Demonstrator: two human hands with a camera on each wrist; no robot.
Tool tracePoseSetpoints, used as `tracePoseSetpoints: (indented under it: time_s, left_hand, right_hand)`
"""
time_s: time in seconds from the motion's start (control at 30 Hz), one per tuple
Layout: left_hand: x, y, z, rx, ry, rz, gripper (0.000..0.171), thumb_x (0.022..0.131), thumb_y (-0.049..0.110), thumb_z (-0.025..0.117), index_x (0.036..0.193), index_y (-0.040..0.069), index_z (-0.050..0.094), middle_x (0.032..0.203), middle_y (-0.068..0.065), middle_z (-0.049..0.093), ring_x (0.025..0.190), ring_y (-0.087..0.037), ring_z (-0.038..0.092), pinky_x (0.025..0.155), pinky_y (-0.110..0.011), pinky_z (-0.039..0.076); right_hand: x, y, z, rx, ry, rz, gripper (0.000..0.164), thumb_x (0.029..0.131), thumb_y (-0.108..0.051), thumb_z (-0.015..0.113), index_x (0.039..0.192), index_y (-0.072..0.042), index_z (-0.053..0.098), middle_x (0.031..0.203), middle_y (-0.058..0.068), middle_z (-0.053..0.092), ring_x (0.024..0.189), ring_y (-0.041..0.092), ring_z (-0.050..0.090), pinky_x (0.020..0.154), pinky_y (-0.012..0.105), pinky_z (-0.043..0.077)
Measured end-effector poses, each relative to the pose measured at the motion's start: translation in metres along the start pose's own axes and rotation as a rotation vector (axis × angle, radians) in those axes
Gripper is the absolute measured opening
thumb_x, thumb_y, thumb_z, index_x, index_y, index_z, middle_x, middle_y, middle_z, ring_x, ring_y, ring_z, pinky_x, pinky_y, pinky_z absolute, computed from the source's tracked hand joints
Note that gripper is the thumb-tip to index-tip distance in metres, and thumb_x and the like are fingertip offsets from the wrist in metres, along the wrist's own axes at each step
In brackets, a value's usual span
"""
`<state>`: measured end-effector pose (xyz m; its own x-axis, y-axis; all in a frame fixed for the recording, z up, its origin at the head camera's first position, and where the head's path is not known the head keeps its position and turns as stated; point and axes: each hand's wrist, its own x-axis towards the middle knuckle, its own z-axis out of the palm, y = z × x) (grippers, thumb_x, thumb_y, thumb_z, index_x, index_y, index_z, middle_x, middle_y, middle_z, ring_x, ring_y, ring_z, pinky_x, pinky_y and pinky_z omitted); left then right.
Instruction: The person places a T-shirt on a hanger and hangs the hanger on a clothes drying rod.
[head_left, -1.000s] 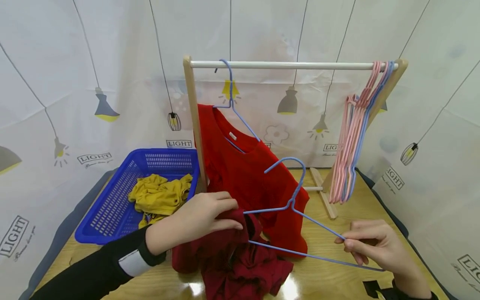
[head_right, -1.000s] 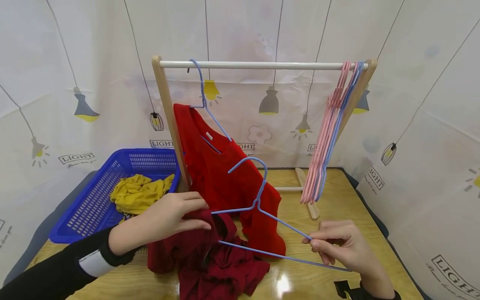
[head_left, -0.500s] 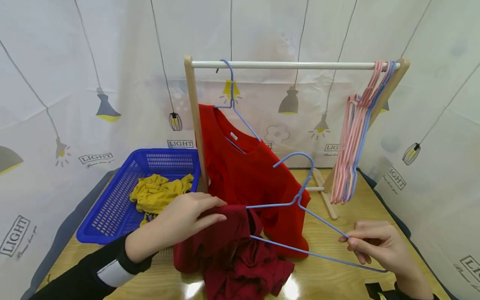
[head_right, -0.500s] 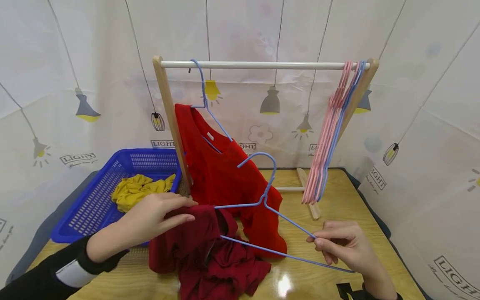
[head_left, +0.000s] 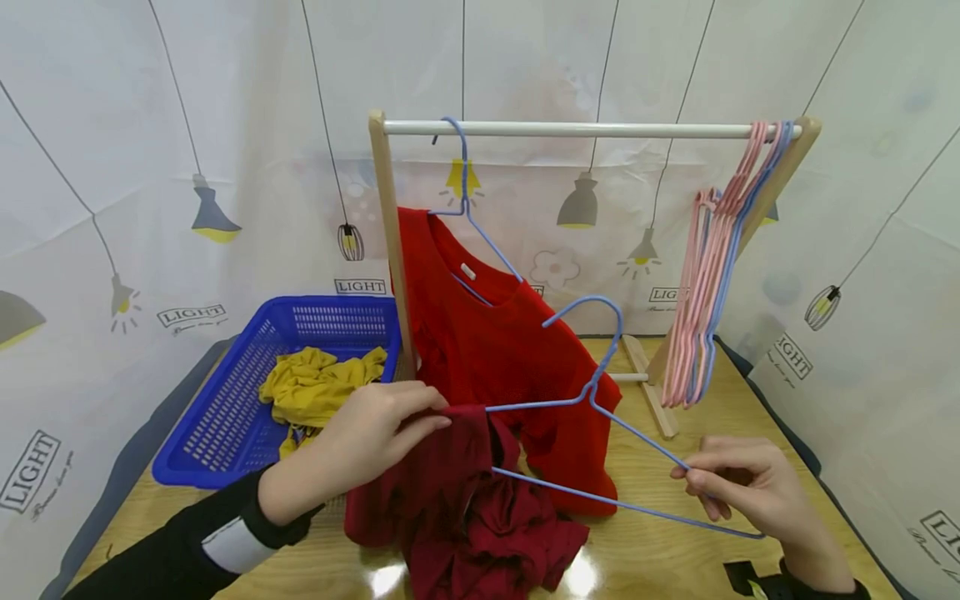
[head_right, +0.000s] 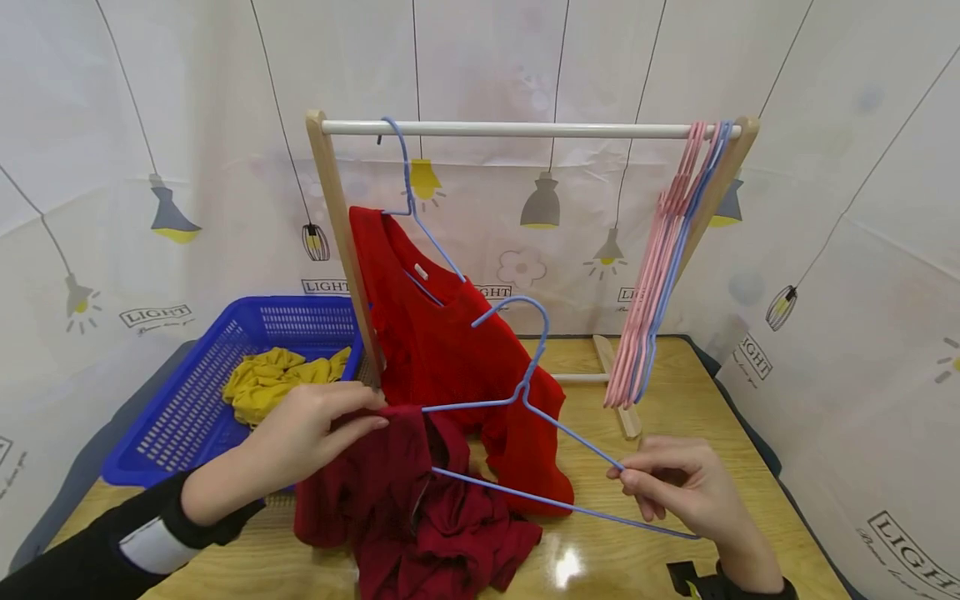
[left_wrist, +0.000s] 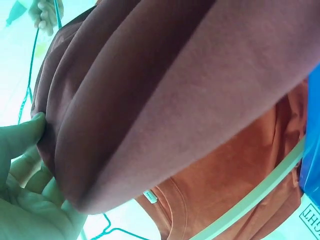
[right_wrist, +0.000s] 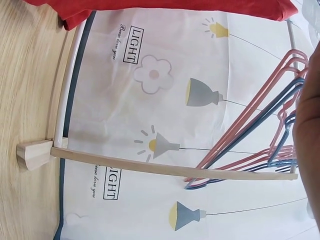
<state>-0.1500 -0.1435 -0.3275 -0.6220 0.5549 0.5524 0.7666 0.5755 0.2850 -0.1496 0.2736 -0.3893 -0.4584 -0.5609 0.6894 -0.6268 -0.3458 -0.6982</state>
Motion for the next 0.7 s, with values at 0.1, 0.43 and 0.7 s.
tracePoseSetpoints:
  time_s: [0.1,0.43,0.7]
  left_hand:
    - [0.000,0.001,-0.001,-0.014,0.004,-0.016,0.004,0.089,0.014,0.066,0.091,0.016,0.064,0.083,0.009,0.062,0.072,0.000,0.054,0.063,-0.018,0.047]
    - [-0.004,0.003,-0.002,0.031,0.026,-0.029,0.006,0.089,0.010,0.064,0.094,0.013,0.061,0.085,0.004,0.062,0.074,-0.004,0.055,0.064,-0.023,0.047]
    - [-0.008,0.002,-0.005,0.073,0.061,-0.017,0.009,0.087,0.009,0.066,0.093,0.013,0.061,0.084,0.006,0.061,0.072,-0.005,0.053,0.065,-0.026,0.046]
  right_hand:
    - [-0.002,0.002,0.001,-0.047,0.028,0.014,0.035,0.080,0.031,0.045,0.103,0.014,0.064,0.074,0.011,0.057,0.053,0.015,0.051,0.039,0.023,0.040]
    - [-0.012,0.015,0.006,-0.054,0.064,0.064,0.037,0.079,0.032,0.045,0.105,0.013,0.063,0.081,0.008,0.061,0.057,0.015,0.055,0.042,0.028,0.041]
    - [-0.014,0.022,0.011,-0.024,0.072,0.060,0.036,0.079,0.031,0.045,0.105,0.014,0.062,0.086,0.011,0.063,0.062,0.016,0.059,0.047,0.029,0.047]
